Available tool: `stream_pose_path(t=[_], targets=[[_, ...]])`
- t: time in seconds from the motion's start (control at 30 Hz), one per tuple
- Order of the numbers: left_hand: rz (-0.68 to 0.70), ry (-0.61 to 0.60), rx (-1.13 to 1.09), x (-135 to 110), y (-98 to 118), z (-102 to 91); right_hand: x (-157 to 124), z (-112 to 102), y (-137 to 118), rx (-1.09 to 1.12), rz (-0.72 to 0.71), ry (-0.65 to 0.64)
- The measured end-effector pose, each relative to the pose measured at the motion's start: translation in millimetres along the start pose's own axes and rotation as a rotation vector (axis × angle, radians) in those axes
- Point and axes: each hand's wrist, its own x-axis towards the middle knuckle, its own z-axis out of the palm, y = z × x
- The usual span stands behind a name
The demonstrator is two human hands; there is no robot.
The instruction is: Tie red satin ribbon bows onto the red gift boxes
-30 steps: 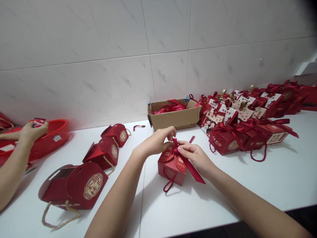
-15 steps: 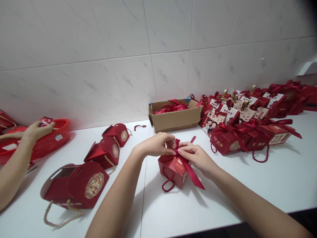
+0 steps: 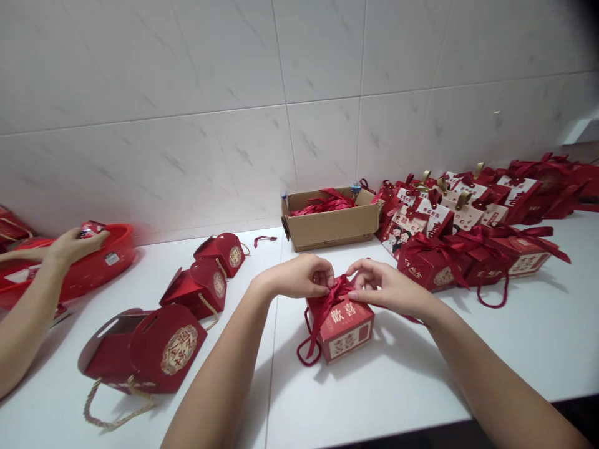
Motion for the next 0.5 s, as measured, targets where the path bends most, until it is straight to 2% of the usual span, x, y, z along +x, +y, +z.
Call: stream_pose_path(t=[0.17, 0.3, 0.37, 0.43, 0.5], targets=[[0.014, 0.018, 0.001, -0.1, 6.1, 1.5, -6.8, -20.1, -9.1, 0.093, 0.035, -0.128], [0.011, 0.034, 0.014, -1.2, 7.5, 2.0, -10.3, -36.1, -15.2, 0.041, 0.118, -0.332], [0.013, 0.025, 0.018, -1.3, 7.4, 2.2, -7.9, -37.3, -13.9, -0.035, 0.077, -0.288], [0.023, 0.013, 0.034, -1.0, 7.3, 2.7, -2.5, -32.0, -9.8, -0.072, -0.044, -0.171], [0.041, 0.001, 0.067, -0.7, 7.5, 3.5, 3.9, -21.9, -5.0, -0.069, -0.176, -0.125]])
